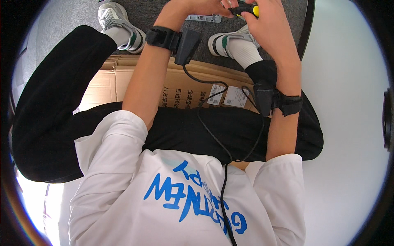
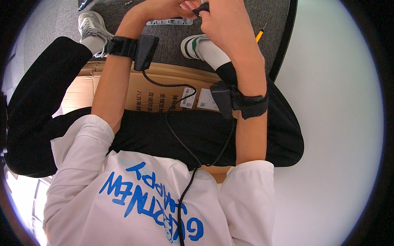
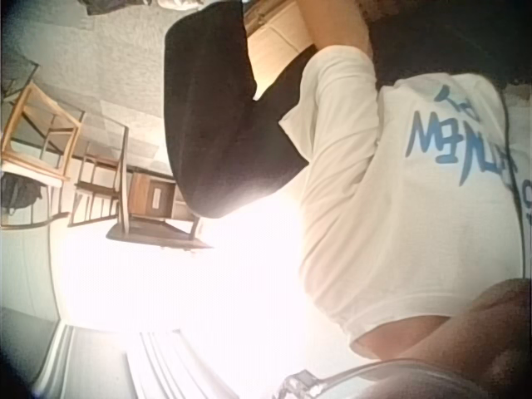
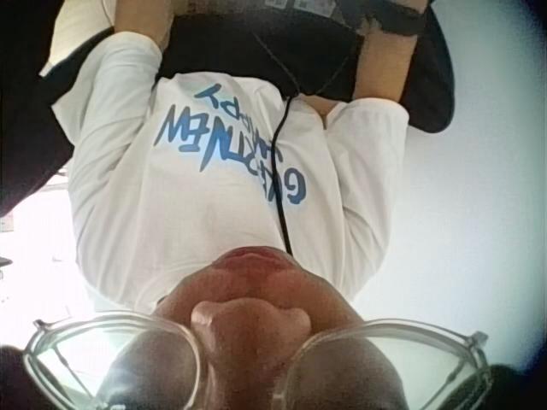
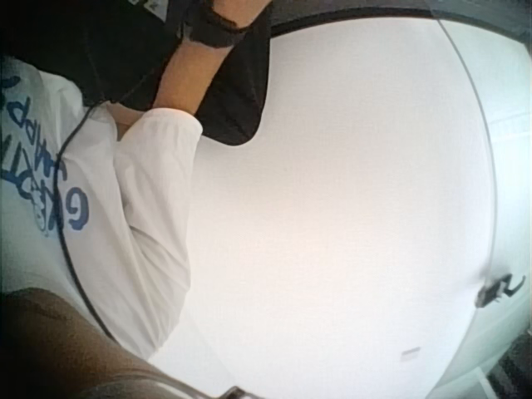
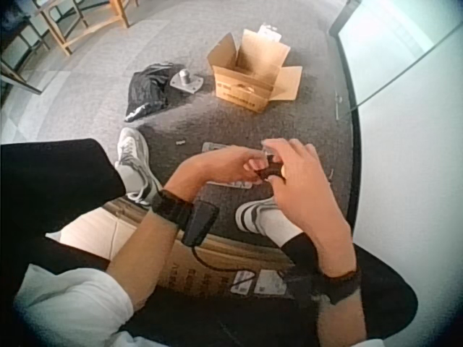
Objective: The person unpacks a metal electrical box from a plastic bag and places it on the floor. They then use a screwdriver to tighten screws on the fixture, securing internal components.
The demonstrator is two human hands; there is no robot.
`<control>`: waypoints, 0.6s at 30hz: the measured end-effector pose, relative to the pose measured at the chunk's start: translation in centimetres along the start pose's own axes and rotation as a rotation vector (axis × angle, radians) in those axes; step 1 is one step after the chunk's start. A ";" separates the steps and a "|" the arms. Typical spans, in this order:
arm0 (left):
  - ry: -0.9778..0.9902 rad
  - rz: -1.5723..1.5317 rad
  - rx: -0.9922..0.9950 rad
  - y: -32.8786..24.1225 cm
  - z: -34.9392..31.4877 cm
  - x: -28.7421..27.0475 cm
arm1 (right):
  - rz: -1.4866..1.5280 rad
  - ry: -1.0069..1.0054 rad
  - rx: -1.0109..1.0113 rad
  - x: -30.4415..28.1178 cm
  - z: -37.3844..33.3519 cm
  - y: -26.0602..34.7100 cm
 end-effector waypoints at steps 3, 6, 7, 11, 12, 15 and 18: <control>-0.010 0.006 0.044 -0.2 -0.1 -0.2 | 0.011 0.015 0.023 0.4 -0.1 0.2; -0.002 0.003 0.016 0.0 -0.1 -0.3 | -0.062 -0.033 0.140 -0.1 0.0 -0.1; 0.001 -0.005 -0.002 0.1 -0.1 -0.3 | -0.064 0.028 0.262 0.2 -0.2 -0.9; 0.010 -0.060 -0.061 0.4 0.1 0.0 | -0.100 0.183 0.545 0.5 -1.1 -3.1; 0.024 -0.090 -0.064 0.5 0.2 0.1 | -0.117 0.199 0.563 0.6 -1.2 -3.3; 0.000 -0.064 -0.065 0.6 0.0 -0.1 | -0.039 0.132 0.378 1.0 -0.6 -2.6; -0.058 -0.022 -0.025 0.3 -0.3 -0.7 | -0.007 -0.174 -0.023 -0.7 0.4 0.1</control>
Point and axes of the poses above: each hand's wrist, its own z-axis towards the middle knuckle, its own x-axis out of the palm, y = z × x, the point moved 8 cm from there along z, towards the middle knuckle, and after that the axes turned 8 degrees about -x, right-handed, at the moved point
